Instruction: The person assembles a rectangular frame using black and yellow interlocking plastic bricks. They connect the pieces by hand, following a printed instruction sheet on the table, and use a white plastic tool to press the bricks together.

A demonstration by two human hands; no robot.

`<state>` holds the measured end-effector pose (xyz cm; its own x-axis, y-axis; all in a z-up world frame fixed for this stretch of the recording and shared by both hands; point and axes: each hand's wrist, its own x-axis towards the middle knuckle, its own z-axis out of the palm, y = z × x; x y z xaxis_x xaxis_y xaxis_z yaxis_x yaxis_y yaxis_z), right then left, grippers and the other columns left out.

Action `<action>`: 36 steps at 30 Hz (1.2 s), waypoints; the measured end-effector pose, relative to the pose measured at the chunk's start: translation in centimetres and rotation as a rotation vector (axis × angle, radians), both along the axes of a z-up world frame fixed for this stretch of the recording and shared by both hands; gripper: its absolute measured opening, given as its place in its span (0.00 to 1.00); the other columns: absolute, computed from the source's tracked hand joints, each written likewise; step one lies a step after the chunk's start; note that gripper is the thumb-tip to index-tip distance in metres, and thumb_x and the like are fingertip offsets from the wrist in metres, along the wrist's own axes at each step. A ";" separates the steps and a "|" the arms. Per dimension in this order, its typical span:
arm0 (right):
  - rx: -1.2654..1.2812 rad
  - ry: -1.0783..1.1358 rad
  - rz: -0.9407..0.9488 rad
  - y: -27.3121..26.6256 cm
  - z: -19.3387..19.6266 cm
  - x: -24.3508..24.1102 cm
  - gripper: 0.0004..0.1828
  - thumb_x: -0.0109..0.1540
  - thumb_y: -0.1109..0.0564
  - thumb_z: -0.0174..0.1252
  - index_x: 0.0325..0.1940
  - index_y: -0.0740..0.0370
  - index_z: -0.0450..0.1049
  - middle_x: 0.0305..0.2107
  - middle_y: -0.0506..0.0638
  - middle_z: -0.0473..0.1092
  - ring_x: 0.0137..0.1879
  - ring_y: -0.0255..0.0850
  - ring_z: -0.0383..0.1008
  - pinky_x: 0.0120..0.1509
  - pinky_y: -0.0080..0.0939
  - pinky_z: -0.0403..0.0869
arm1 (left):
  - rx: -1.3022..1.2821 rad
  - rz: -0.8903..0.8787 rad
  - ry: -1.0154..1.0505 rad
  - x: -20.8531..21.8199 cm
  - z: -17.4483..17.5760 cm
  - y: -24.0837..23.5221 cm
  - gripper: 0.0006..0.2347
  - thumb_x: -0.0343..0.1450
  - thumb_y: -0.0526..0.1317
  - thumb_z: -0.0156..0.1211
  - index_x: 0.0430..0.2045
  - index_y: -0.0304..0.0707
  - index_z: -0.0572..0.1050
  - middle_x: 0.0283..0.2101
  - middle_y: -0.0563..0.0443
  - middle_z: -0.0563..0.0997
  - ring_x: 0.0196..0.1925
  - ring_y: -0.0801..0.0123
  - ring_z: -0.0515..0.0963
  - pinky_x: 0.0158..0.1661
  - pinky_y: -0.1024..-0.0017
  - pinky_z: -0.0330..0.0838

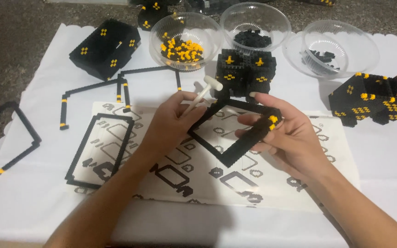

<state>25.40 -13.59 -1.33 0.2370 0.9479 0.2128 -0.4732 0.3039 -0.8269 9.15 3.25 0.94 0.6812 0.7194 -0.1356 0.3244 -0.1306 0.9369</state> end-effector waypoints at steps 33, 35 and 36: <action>-0.442 -0.909 -0.159 1.3 0.6 -0.7 0.21 0.55 0.66 0.55 0.52 0.69 0.71 0.23 0.59 0.73 0.20 0.37 0.71 0.20 0.34 0.77 | 0.631 -0.126 0.081 -7.0 -3.0 -4.9 0.10 0.72 0.40 0.48 0.42 0.38 0.73 0.30 0.42 0.78 0.35 0.60 0.80 0.34 0.67 0.77; -0.383 -0.885 -0.180 1.0 0.1 -0.6 0.22 0.53 0.66 0.57 0.52 0.68 0.71 0.25 0.58 0.72 0.21 0.36 0.71 0.21 0.34 0.77 | 0.583 -0.160 0.040 -6.8 -2.8 -5.3 0.10 0.72 0.40 0.48 0.42 0.37 0.73 0.31 0.42 0.78 0.36 0.59 0.80 0.35 0.66 0.77; -0.331 -0.893 -0.198 0.8 0.2 -0.8 0.23 0.52 0.67 0.59 0.52 0.68 0.71 0.28 0.59 0.72 0.21 0.36 0.72 0.21 0.34 0.77 | 0.526 -0.191 -0.002 -6.7 -2.6 -5.6 0.10 0.72 0.40 0.48 0.42 0.36 0.73 0.31 0.42 0.78 0.36 0.58 0.81 0.35 0.66 0.78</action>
